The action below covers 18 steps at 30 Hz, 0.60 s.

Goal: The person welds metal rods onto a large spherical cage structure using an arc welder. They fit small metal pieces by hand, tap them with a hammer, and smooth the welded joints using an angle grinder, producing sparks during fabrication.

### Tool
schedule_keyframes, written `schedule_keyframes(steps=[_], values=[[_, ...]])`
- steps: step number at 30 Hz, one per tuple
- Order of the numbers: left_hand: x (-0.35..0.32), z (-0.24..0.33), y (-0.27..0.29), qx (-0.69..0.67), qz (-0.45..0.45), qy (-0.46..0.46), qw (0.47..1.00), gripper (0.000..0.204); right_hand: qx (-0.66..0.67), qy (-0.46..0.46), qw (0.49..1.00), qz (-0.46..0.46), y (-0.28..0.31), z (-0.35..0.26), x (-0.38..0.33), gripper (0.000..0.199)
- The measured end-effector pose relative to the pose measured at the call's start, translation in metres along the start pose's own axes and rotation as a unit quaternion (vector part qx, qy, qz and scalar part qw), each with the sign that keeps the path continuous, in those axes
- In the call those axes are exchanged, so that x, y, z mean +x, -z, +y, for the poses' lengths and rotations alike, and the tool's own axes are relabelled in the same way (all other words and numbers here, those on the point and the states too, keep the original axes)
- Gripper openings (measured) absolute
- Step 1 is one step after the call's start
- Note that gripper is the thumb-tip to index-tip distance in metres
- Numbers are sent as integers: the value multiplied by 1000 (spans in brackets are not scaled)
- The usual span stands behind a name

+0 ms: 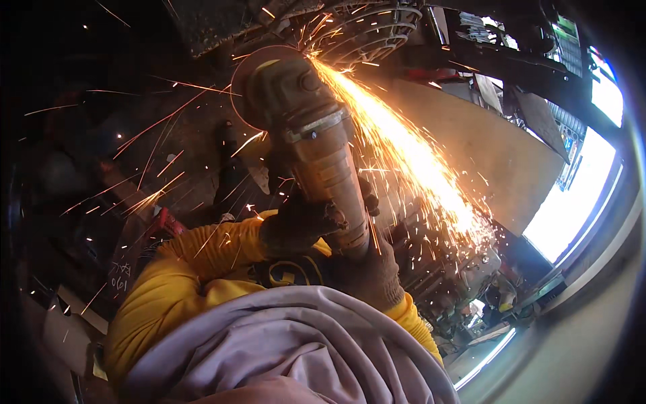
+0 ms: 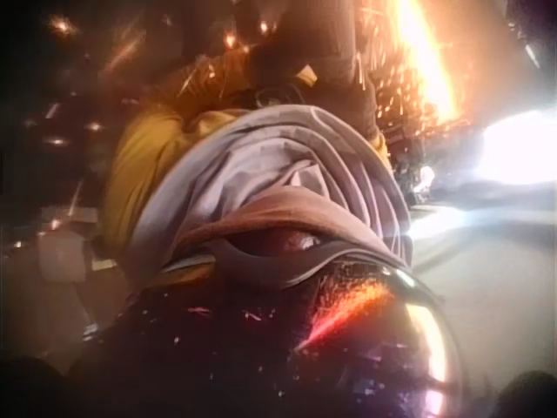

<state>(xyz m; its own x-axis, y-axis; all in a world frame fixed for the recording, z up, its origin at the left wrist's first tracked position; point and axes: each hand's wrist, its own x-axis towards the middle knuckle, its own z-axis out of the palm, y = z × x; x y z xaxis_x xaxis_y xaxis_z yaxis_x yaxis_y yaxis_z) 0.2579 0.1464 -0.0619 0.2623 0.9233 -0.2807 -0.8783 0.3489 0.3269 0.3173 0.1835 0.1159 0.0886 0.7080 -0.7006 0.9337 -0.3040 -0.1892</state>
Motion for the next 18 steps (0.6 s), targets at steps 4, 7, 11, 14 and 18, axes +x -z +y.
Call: schedule_keyframes(steps=[4, 7, 11, 14, 18], values=[[-3, 25, -6, 9, -33, -34, 999, 68, 6, -3, 1000, -20, 1, 3, 2, 64], [-14, 58, -10, 356, -5, -12, 934, 61, 6, -24, 999, -24, 2, 3, 0, 69], [-15, 57, -9, 114, -34, -6, 993, 50, 10, -4, 999, -41, -1, -3, 6, 67], [-13, 20, 2, 23, -37, -32, 999, 52, 8, 0, 999, -35, -2, -11, 3, 66], [-8, 33, -4, -184, -60, 8, 981, 67, 17, 25, 999, -20, -14, 20, -1, 61]])
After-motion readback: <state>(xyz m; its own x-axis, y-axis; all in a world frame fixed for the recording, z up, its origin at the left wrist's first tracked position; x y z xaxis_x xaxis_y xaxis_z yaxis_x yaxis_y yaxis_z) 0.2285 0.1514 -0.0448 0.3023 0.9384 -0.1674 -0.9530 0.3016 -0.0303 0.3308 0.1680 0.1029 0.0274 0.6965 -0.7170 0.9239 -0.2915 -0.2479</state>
